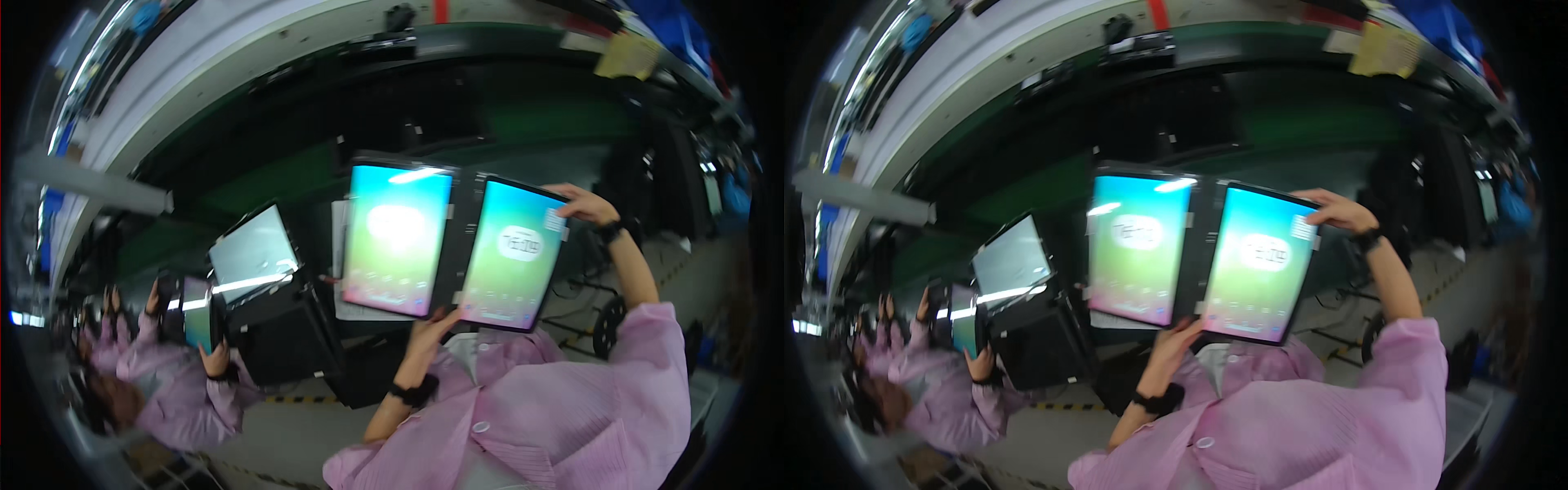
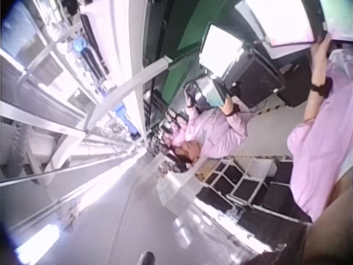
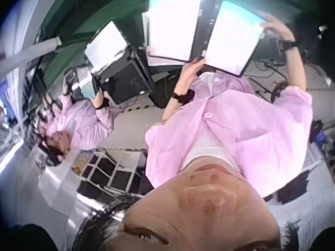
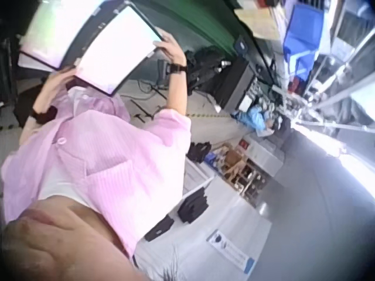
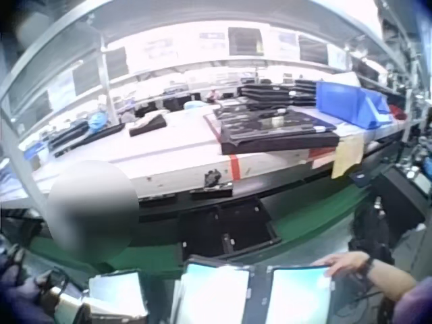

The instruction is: Inspecting, cleaning, and applying protective films to tablet screens on an assembly line.

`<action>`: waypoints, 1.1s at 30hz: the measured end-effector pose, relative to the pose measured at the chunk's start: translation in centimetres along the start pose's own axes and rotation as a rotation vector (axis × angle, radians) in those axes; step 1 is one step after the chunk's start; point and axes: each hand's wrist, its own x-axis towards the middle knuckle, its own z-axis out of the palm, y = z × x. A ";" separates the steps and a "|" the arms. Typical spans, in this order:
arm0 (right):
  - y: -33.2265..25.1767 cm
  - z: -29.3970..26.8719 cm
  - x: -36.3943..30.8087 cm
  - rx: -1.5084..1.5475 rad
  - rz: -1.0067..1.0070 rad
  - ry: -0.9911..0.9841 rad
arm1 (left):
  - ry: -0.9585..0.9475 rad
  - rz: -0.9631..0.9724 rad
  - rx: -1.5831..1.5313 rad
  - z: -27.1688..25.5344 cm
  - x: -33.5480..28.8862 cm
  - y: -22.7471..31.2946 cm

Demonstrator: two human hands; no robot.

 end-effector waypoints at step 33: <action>11.9 15.1 7.4 -0.876 -0.436 0.720 | 0.563 0.786 1.199 3.1 10.7 1.3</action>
